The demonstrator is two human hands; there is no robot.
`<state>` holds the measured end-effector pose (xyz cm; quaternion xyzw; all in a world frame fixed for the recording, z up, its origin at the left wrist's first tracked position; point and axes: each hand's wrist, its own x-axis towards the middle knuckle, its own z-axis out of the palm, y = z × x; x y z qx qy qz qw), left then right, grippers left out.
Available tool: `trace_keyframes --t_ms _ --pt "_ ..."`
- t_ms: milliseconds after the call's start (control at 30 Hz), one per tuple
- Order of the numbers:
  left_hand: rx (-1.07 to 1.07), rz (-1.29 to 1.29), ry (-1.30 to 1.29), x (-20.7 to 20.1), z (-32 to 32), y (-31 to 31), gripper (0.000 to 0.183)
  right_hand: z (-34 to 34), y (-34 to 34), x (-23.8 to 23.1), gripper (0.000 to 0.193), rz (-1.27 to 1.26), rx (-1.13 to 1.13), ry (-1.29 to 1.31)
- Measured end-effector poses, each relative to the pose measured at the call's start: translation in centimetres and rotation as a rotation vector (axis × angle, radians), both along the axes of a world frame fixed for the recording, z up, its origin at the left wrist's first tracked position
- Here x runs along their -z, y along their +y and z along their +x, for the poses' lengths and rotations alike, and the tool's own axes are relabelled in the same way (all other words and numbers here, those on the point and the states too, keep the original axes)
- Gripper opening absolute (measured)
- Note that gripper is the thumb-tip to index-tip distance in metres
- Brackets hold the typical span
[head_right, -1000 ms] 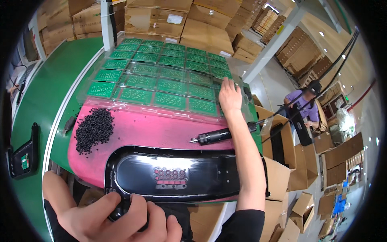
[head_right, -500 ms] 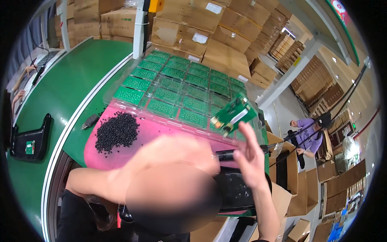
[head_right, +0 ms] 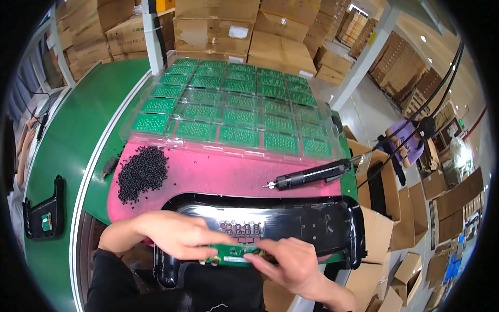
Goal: Assembling electronic components by placing circuit boards into housings and securing them with an electric screwdriver.
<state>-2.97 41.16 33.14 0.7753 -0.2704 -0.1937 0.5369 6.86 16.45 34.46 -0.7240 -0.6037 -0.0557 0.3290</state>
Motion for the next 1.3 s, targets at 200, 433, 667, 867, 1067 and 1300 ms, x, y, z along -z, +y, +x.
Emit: trace_keyframes --t_ms 200,433,667,867,1067,1300 --pt "0.176 0.100 0.156 0.3 -0.4 0.1 0.025 -0.7 -2.1 -0.1 0.013 -0.189 -0.057 0.529" --pt "-0.264 0.096 -0.182 0.8 -0.3 -0.1 0.060 0.7 -3.4 1.9 0.012 -0.103 0.191 1.052" --pt "-0.437 0.227 -0.327 1.5 -0.1 0.1 0.061 3.2 -2.7 2.4 0.070 -0.374 0.098 0.776" --pt "-0.497 0.439 -0.246 1.3 0.2 -0.4 0.055 5.1 -0.9 4.0 0.066 -0.237 0.009 0.469" --pt "-0.540 0.536 -0.334 2.4 -0.2 -0.9 0.055 4.9 -0.4 4.1 0.065 -0.276 0.046 0.370" --pt "-0.531 0.607 -0.301 2.0 -0.2 -1.3 0.055 5.0 -0.4 4.4 0.067 -0.305 0.058 0.334"
